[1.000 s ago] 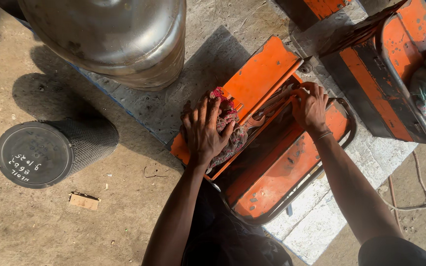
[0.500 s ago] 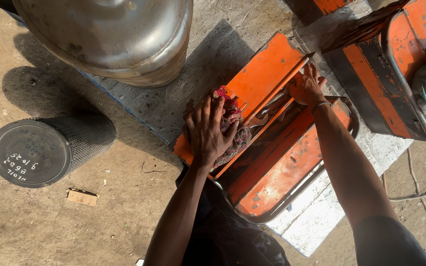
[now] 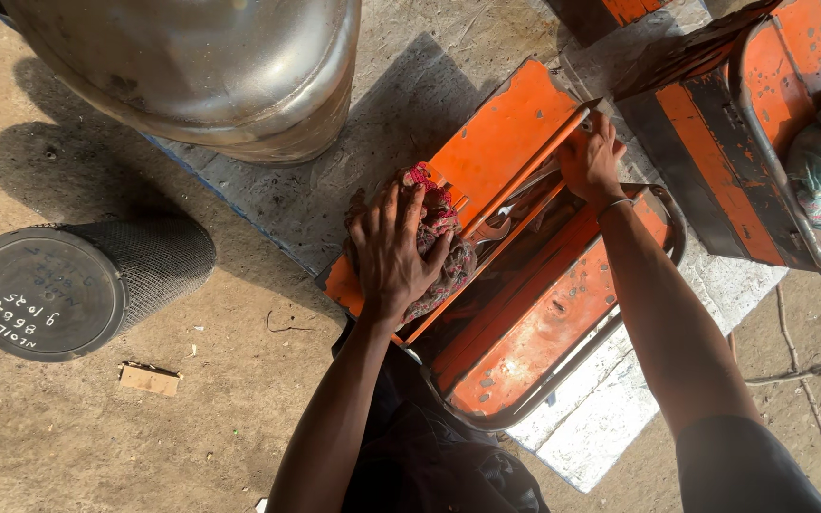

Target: The person cleans a cylindrical metal part with a rag, applies lubricant from a tube, and inserts it into an engine block. They then use a hammer to tap the part into place and retrieve a metal rod from a toolbox.

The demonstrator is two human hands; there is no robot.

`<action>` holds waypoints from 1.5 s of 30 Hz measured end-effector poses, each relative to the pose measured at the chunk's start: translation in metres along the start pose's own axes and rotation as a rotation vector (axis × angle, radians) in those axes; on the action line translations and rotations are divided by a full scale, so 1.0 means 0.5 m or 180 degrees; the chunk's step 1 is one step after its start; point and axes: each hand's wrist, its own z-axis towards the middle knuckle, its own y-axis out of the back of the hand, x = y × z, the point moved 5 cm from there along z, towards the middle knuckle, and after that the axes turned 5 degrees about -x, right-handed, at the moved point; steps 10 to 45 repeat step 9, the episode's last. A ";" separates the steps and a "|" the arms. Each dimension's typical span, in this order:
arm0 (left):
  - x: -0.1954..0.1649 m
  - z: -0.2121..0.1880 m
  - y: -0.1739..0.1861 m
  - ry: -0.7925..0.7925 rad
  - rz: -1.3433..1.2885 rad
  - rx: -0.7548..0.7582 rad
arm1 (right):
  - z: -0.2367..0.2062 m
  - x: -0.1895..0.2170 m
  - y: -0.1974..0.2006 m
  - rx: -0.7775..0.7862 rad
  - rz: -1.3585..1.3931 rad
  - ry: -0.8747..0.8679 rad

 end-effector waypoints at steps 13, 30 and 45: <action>-0.002 0.003 -0.001 -0.0012 0.0076 0.0032 | -0.081 0.122 0.066 0.0026 -0.0047 0.0191; -0.002 0.003 -0.001 -0.0012 0.0076 0.0032 | -0.081 0.122 0.066 0.0026 -0.0047 0.0191; -0.002 0.003 -0.001 -0.0012 0.0076 0.0032 | -0.081 0.122 0.066 0.0026 -0.0047 0.0191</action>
